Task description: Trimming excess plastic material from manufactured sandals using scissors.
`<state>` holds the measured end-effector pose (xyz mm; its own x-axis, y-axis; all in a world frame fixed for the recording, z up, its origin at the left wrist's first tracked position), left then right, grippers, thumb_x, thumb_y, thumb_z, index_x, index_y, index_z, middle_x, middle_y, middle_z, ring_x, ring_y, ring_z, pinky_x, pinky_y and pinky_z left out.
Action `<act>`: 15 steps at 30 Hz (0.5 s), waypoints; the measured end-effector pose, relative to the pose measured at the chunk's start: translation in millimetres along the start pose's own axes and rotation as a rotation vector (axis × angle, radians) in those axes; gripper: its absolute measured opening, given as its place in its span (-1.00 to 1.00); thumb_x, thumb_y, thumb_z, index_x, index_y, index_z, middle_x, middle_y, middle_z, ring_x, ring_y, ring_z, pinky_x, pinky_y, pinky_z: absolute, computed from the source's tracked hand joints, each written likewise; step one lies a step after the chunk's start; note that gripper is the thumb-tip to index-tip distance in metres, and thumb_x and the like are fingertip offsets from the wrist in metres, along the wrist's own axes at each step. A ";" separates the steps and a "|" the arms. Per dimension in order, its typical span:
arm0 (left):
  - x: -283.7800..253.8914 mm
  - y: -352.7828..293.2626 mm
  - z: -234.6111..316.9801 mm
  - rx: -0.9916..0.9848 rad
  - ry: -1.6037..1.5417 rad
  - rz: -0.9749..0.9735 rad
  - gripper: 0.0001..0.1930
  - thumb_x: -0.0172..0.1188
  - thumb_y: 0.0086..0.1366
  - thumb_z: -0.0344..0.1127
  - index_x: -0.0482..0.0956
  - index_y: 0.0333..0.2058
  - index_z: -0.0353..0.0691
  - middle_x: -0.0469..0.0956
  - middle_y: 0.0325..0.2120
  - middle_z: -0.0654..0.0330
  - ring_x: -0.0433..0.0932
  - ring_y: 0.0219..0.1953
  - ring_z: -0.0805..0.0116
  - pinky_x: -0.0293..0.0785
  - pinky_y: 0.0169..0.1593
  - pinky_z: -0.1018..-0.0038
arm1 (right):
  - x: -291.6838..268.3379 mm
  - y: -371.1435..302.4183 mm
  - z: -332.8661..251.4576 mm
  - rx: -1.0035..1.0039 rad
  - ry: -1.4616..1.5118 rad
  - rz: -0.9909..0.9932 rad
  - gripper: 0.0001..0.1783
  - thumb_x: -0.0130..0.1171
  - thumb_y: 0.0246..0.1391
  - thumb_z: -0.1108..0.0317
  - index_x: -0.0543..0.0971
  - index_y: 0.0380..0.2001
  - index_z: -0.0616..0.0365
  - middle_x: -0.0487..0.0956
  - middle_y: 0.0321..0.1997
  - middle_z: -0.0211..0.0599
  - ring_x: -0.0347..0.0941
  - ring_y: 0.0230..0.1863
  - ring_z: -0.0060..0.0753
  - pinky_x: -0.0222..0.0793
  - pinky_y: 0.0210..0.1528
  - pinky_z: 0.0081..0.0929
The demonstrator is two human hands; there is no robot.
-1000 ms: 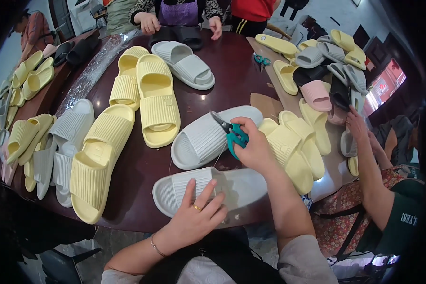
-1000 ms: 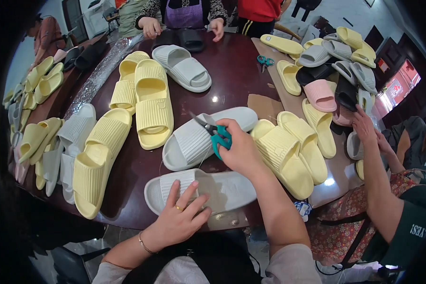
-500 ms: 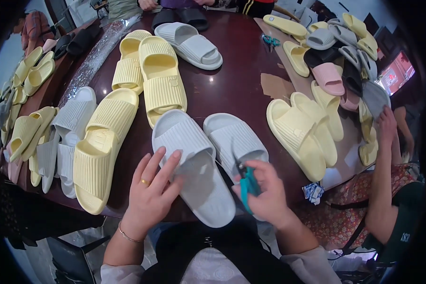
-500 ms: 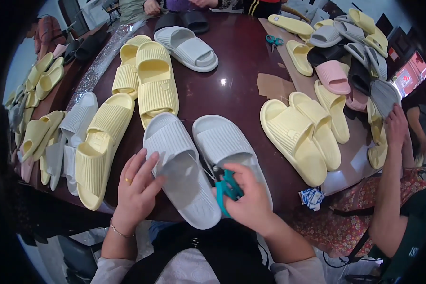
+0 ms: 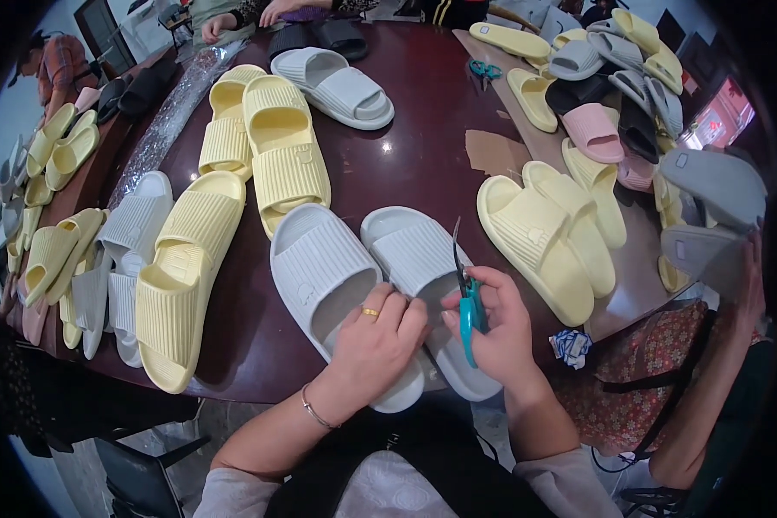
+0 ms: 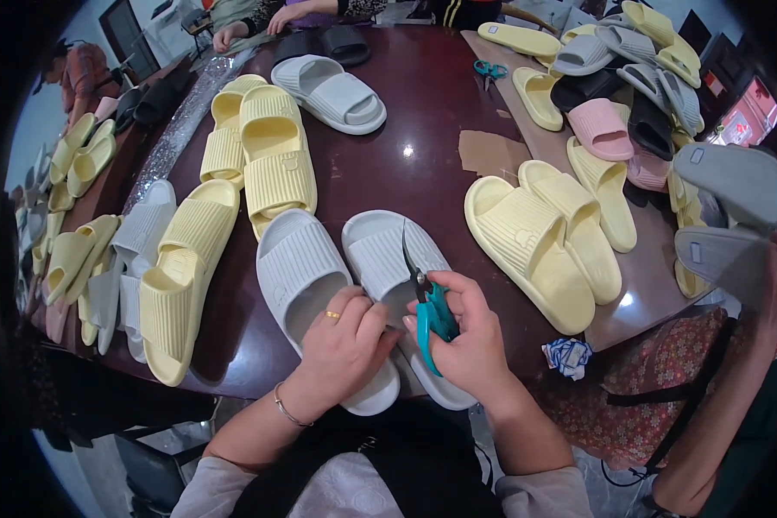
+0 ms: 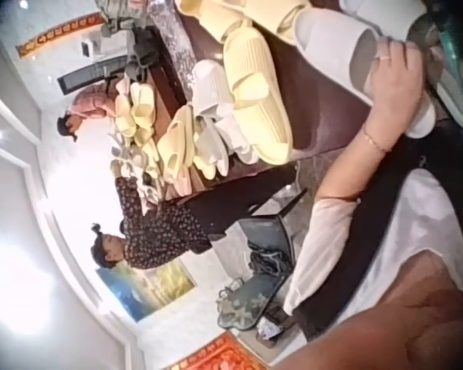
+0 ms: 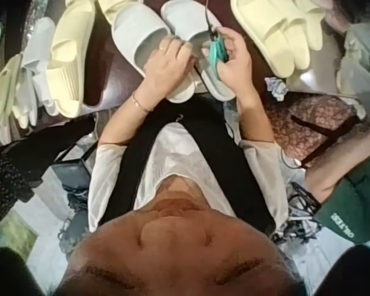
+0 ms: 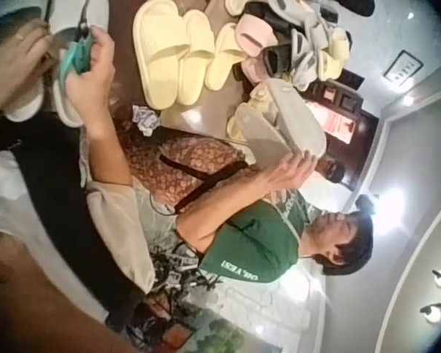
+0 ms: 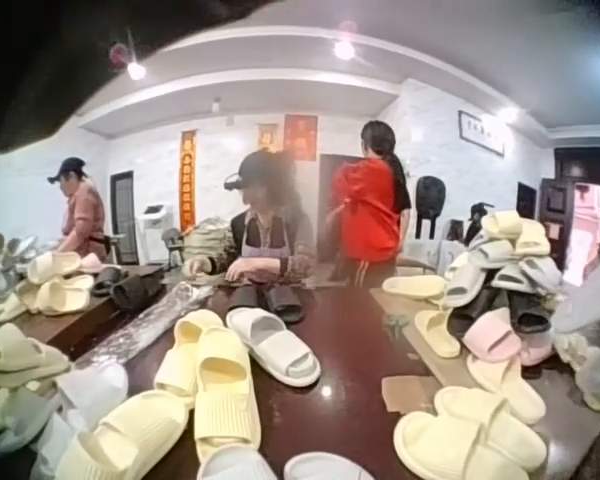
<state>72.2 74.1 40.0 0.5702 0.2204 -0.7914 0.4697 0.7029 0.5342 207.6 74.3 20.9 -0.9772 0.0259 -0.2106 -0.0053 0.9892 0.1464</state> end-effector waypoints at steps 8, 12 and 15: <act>7.9 -6.2 34.6 0.475 -0.571 -0.082 -0.75 0.24 -0.06 -0.46 0.47 -0.33 -0.22 0.42 -0.49 0.15 0.49 -0.28 0.21 0.46 -0.21 0.40 | -3.0 0.5 4.0 -0.017 0.060 0.077 -0.41 0.20 -0.09 0.64 0.24 0.04 0.20 0.54 -0.25 -0.23 0.46 -0.22 -0.50 0.36 -0.14 -0.57; -6.4 -6.9 44.8 0.540 -0.635 0.007 -0.78 0.18 -0.05 -0.53 0.50 -0.34 -0.24 0.43 -0.52 0.16 0.50 -0.39 0.21 0.49 -0.25 0.42 | -15.0 -1.9 3.5 -0.060 0.052 0.246 -0.46 0.22 -0.08 0.59 0.28 0.01 0.20 0.56 -0.28 -0.24 0.49 -0.26 -0.53 0.40 -0.18 -0.58; -31.8 -3.3 7.0 0.279 -0.659 0.125 -0.81 0.10 0.07 -0.58 0.45 -0.29 -0.28 0.43 -0.55 0.18 0.50 -0.50 0.29 0.48 -0.34 0.48 | -28.5 -5.4 10.3 -0.017 0.116 0.268 -0.41 0.21 -0.09 0.61 0.24 0.04 0.20 0.53 -0.21 -0.21 0.45 -0.21 -0.51 0.36 -0.15 -0.56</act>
<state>57.3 60.1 65.5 0.8772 -0.2271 -0.4230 0.4787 0.4806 0.7348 237.7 69.7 16.2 -0.9622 0.2678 -0.0502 0.2532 0.9469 0.1982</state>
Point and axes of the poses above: each hand's wrist, its own y-axis towards the middle knuckle, its own x-axis out of the palm, z = x × y, the point moved 7 cm from there along y, towards the middle knuckle
